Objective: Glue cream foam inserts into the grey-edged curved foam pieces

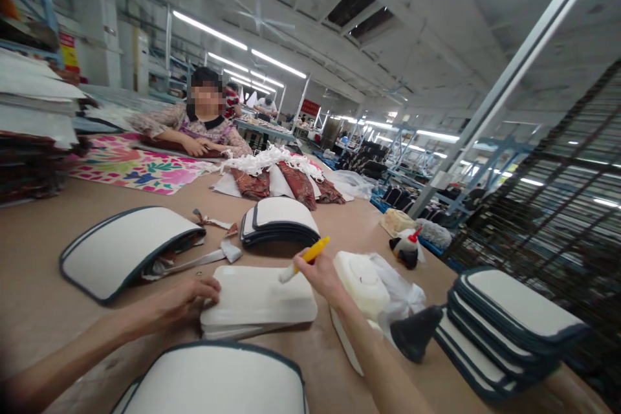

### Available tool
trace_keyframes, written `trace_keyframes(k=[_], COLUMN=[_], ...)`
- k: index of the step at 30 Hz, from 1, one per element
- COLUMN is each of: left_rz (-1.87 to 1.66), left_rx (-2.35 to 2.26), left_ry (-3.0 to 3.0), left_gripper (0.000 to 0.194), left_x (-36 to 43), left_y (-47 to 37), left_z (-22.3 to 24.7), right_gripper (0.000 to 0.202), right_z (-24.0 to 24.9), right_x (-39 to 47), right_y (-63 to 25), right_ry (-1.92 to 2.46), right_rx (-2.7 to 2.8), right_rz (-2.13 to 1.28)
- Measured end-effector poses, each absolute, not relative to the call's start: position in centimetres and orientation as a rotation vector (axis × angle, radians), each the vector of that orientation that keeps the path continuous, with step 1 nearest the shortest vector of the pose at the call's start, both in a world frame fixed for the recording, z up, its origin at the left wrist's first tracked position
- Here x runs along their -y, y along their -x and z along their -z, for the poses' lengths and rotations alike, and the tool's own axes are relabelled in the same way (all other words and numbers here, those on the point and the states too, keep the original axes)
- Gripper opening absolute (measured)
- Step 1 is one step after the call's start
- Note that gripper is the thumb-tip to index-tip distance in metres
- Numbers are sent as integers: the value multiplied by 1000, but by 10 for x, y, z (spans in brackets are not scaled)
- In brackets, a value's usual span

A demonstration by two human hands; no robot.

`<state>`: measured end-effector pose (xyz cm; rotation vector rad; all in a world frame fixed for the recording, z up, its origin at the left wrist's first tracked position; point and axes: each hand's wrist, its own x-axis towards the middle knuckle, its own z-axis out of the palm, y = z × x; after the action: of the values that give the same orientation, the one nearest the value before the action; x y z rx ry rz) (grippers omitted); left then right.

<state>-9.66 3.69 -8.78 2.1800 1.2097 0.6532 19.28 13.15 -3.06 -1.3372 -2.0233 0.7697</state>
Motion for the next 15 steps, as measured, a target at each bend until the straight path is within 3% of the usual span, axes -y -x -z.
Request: trace_keyframes(k=[4, 11, 15], left_rz=[-633, -698, -707], left_rx=[-1216, -1191, -1198], left_ry=[-2202, -2191, -2207], left_gripper=[28, 27, 26], left_x=[-40, -40, -45], left_y=[94, 97, 97], left_z=[86, 95, 97], right_gripper=[19, 21, 22], right_z=[48, 35, 33], right_x=[-156, -170, -153], right_y=[-150, -217, -207], right_ry=[1310, 1594, 1551], right_rx=[2109, 2092, 2129], right_rz=[-843, -586, -553])
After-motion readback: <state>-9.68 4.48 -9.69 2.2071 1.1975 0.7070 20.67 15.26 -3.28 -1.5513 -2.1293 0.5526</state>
